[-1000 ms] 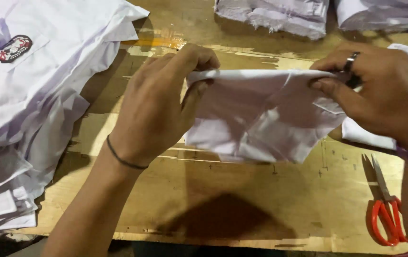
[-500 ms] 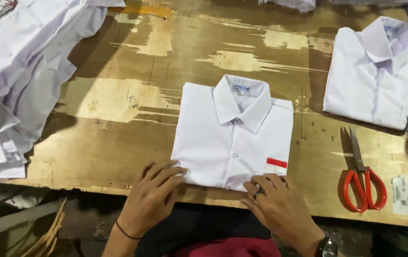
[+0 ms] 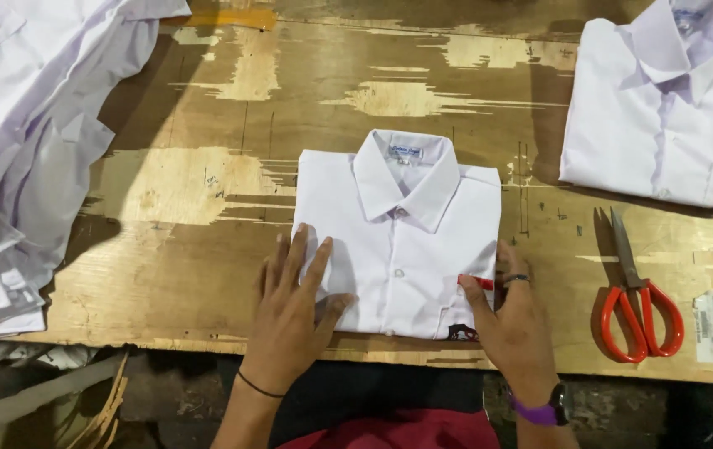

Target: Folding a white collared shirt on a wooden table, ensuring the sleeves and collar are neatly aligned.

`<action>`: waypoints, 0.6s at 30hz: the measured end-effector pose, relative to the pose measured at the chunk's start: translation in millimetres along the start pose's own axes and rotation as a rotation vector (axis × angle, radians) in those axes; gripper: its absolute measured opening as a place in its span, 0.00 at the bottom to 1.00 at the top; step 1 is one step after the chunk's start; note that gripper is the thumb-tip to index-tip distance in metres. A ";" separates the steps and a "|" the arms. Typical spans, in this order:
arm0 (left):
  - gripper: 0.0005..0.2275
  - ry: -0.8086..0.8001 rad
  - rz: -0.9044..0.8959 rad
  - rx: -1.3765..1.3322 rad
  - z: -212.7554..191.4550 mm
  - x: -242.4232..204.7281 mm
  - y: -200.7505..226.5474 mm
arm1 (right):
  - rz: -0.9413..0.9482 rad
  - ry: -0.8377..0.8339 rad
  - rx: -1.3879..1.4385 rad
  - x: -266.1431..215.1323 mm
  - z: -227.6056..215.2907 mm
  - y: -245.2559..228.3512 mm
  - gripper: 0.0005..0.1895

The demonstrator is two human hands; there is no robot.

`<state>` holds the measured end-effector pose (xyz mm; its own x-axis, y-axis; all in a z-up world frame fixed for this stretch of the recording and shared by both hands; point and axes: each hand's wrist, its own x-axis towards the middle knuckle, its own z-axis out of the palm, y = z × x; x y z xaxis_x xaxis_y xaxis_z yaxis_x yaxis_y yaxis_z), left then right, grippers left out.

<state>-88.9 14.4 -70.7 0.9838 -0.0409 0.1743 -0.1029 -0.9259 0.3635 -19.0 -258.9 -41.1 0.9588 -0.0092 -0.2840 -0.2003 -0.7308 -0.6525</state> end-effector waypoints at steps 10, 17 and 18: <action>0.35 -0.163 -0.598 -0.678 -59.7 39.5 -8.8 | 0.343 -0.185 0.006 19.0 -14.5 -34.3 0.18; 0.13 -0.362 -0.581 -0.618 -44.2 56.2 -29.0 | 0.595 -0.141 0.095 8.2 -20.9 -96.1 0.22; 0.13 -0.363 -0.583 -0.614 -44.5 53.5 -28.8 | 0.596 -0.145 0.097 6.5 -19.7 -92.3 0.22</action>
<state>-39.8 55.6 -31.1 0.8793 0.1584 -0.4491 0.4662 -0.4791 0.7438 9.7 -205.1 31.2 0.6410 -0.2990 -0.7069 -0.7166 -0.5631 -0.4116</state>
